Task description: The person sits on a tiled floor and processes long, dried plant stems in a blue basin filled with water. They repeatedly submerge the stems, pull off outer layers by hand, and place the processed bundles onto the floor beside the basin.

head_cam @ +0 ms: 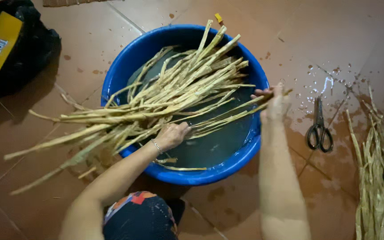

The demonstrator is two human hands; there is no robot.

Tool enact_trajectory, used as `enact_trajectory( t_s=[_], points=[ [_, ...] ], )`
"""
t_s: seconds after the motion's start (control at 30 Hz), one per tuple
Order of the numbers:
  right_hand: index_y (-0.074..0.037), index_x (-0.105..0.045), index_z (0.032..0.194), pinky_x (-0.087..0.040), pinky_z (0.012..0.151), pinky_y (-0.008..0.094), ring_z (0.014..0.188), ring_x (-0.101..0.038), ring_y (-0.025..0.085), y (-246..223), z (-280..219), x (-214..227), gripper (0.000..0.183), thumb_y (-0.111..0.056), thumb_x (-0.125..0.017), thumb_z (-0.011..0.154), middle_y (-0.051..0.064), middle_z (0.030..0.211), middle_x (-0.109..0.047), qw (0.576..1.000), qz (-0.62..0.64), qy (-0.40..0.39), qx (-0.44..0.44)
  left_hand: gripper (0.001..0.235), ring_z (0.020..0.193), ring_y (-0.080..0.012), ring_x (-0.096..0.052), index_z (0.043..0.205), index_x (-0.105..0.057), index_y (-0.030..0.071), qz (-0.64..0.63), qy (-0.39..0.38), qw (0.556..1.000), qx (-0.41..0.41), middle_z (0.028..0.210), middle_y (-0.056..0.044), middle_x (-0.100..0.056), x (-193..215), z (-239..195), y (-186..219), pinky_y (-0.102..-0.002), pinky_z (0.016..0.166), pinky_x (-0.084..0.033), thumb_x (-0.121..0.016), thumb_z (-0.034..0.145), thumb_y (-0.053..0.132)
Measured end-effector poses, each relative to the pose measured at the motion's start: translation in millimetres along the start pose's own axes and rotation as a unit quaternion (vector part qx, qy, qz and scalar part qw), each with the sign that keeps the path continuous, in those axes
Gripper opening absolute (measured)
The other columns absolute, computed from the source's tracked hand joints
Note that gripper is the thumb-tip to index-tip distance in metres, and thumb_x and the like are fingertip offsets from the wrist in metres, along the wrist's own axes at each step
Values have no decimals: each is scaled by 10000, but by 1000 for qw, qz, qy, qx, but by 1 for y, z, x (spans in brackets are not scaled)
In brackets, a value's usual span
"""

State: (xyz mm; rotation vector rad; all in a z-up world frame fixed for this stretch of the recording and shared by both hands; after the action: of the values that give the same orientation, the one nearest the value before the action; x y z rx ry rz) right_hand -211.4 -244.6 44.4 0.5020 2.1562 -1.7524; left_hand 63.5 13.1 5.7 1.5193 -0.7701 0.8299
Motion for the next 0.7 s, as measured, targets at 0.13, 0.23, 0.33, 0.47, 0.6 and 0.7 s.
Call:
enact_trajectory(
  t_s=[0.13, 0.23, 0.33, 0.47, 0.6, 0.7],
  points=[
    [-61, -522, 967, -516, 497, 360, 546, -535, 178, -54, 25, 18, 249, -282, -529, 1080, 46, 701, -520, 997, -23, 55, 51, 283, 761, -449, -684, 989, -588, 84, -34, -1, 999, -9, 774, -235, -690, 7, 2, 10, -552, 688, -517, -459, 1056, 328],
    [-79, -490, 927, -348, 441, 303, 500, -380, 114, -84, 34, 31, 268, -281, -552, 1091, -14, 665, -415, 994, -26, 79, 66, 283, 757, -440, -687, 1010, -557, 65, -18, -29, 999, -5, 758, -234, -686, -2, -5, 3, -544, 707, -522, -449, 1067, 320],
    [-101, -488, 870, -314, 396, 281, 454, -354, 88, -115, 28, 40, 276, -301, -520, 1058, -34, 614, -418, 990, -42, 128, 51, 244, 805, -456, -676, 1018, -569, 52, -39, 3, 998, -50, 796, -243, -685, -4, -10, -8, -562, 693, -513, -490, 1035, 282],
    [-103, -552, 909, -313, 421, 275, 497, -423, 85, -161, 23, 62, 143, -167, -557, 1037, -31, 659, -525, 980, -53, 168, 92, 226, 885, -418, -697, 1096, -577, 42, -18, -47, 998, -24, 896, -257, -699, -30, -6, -65, -533, 768, -538, -433, 1073, 214],
    [-128, -544, 871, -325, 405, 273, 481, -427, 88, -178, 13, 79, 222, -235, -547, 1065, -44, 630, -483, 971, -76, 185, 128, 277, 1071, -289, -738, 1182, -607, 87, -5, -166, 980, 112, 1159, -186, -733, -62, 13, -134, -416, 967, -585, -411, 1013, 184],
    [-137, -489, 848, -283, 435, 304, 473, -376, 99, -194, 5, 90, 240, -233, -527, 1065, -32, 627, -447, 974, -64, 163, 142, 362, 1291, -392, -555, 1247, -600, 83, 378, 73, 913, -132, 1384, -242, -564, 5, 29, -115, -523, 1116, -403, -513, 924, 222]
  ],
)
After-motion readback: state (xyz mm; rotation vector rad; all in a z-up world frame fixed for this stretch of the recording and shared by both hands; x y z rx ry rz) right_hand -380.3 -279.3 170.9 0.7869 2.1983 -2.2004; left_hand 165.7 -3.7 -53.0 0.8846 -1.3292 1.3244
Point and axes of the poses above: each hand's wrist, its own z-axis towards the middle knuckle, its own x-axis out of the back of the hand, y = z × x, the point moved 10 cm from there along z, towards the middle knuckle
